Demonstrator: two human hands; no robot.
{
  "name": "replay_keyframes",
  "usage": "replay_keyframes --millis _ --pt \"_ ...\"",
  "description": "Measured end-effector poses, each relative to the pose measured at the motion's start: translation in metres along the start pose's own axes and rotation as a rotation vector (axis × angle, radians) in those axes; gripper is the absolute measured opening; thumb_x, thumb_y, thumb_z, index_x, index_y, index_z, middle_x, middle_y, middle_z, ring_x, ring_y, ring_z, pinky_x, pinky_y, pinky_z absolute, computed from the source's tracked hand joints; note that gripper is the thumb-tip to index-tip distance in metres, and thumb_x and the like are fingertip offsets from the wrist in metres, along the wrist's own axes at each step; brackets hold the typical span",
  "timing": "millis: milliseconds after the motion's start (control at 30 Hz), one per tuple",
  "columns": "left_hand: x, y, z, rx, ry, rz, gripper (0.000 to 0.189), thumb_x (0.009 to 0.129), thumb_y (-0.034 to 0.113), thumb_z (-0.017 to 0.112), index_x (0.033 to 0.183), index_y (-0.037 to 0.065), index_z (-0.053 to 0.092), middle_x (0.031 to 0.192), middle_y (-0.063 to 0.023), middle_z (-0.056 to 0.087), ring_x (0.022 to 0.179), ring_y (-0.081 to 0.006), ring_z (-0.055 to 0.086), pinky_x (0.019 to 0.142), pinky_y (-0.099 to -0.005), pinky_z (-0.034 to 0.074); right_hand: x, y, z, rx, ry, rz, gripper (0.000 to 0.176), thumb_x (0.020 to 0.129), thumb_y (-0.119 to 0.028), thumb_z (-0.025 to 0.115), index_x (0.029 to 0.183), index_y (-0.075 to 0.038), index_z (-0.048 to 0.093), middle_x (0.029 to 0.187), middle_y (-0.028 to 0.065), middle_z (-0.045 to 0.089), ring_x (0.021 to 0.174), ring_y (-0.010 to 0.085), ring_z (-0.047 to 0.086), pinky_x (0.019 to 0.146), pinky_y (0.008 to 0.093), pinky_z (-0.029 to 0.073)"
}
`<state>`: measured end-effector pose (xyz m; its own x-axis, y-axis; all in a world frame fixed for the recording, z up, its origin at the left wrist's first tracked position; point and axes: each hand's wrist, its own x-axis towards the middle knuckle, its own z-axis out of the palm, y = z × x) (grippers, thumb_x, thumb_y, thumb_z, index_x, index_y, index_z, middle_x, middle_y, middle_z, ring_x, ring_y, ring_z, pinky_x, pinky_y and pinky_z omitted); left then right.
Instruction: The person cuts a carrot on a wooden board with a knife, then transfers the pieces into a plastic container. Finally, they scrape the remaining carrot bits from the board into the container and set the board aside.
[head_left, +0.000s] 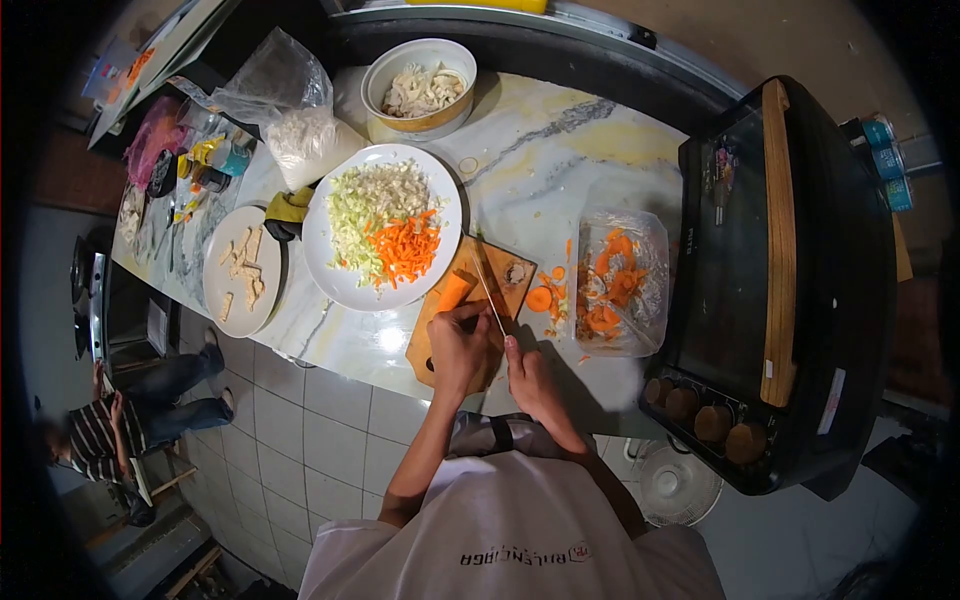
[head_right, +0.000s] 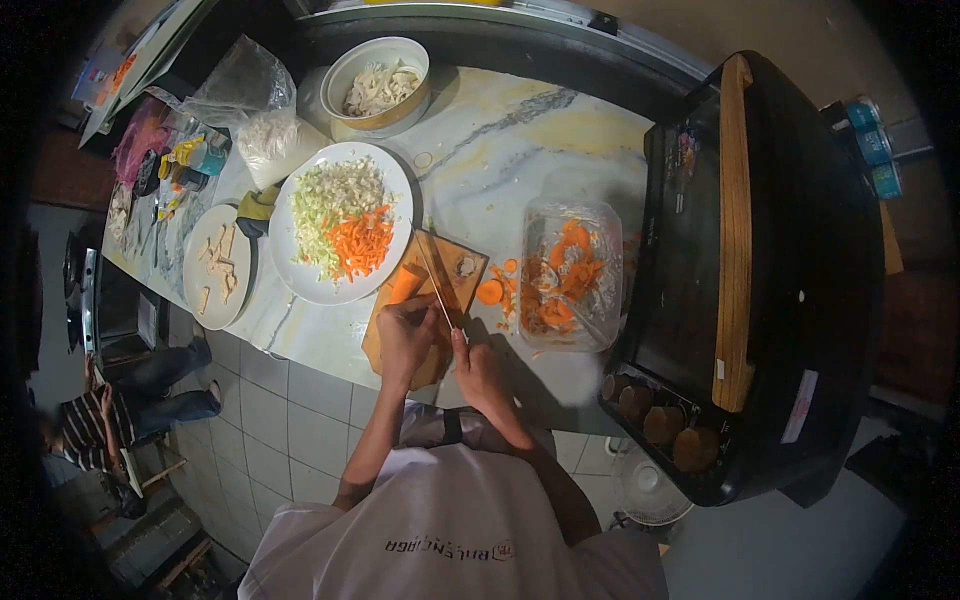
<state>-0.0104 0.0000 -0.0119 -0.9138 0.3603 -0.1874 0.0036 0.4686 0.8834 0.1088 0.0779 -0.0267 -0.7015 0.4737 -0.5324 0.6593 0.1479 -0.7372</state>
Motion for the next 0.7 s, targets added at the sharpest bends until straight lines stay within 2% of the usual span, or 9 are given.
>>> replay_keyframes --millis 200,400,500,600,700 --pt "-0.002 0.005 -0.002 0.018 0.001 0.032 0.013 0.085 0.003 0.070 0.095 -0.004 0.076 0.075 -0.0181 0.073 0.063 -0.0190 0.071 0.063 -0.0300 0.054 -0.001 -0.005 -0.002 -0.026 0.004 0.012 0.083 0.105 -0.057 0.031 0.069 0.011 0.060 0.062 0.0324 0.057 0.070 0.0510 0.063 0.062 0.0555 0.048" --pt "-0.001 0.014 -0.005 0.036 -0.036 0.015 0.013 0.085 0.001 0.070 0.095 -0.005 0.075 0.080 -0.0192 0.074 0.066 -0.0226 0.072 0.064 -0.0309 0.054 0.001 0.001 0.006 -0.062 0.031 -0.013 0.081 0.106 -0.054 0.031 0.068 0.012 0.060 0.061 0.0333 0.054 0.067 0.0513 0.062 0.060 0.0562 0.047" --pt "-0.001 0.006 -0.003 0.072 -0.035 0.040 0.015 0.088 0.003 0.069 0.099 -0.006 0.074 0.080 -0.0172 0.075 0.068 -0.0171 0.072 0.065 -0.0303 0.055 -0.001 -0.006 0.007 -0.065 0.063 -0.054 0.078 0.107 -0.050 0.033 0.068 0.012 0.060 0.060 0.0338 0.053 0.065 0.0521 0.060 0.059 0.0570 0.046" --pt "-0.001 0.004 -0.002 0.056 -0.027 0.058 0.015 0.088 0.003 0.069 0.098 -0.007 0.074 0.079 -0.0173 0.075 0.069 -0.0180 0.072 0.065 -0.0303 0.055 -0.004 -0.015 0.003 -0.040 0.057 -0.023 0.075 0.107 -0.048 0.035 0.067 0.011 0.059 0.060 0.0341 0.053 0.065 0.0528 0.060 0.059 0.0576 0.045" --pt "0.000 0.006 -0.002 0.030 -0.033 0.000 0.012 0.083 0.001 0.070 0.093 -0.004 0.075 0.084 -0.0216 0.073 0.072 -0.0310 0.073 0.069 -0.0345 0.056 -0.003 -0.016 0.003 -0.036 0.086 -0.027 0.076 0.107 -0.049 0.034 0.068 0.011 0.059 0.060 0.0345 0.053 0.066 0.0531 0.060 0.060 0.0575 0.046"
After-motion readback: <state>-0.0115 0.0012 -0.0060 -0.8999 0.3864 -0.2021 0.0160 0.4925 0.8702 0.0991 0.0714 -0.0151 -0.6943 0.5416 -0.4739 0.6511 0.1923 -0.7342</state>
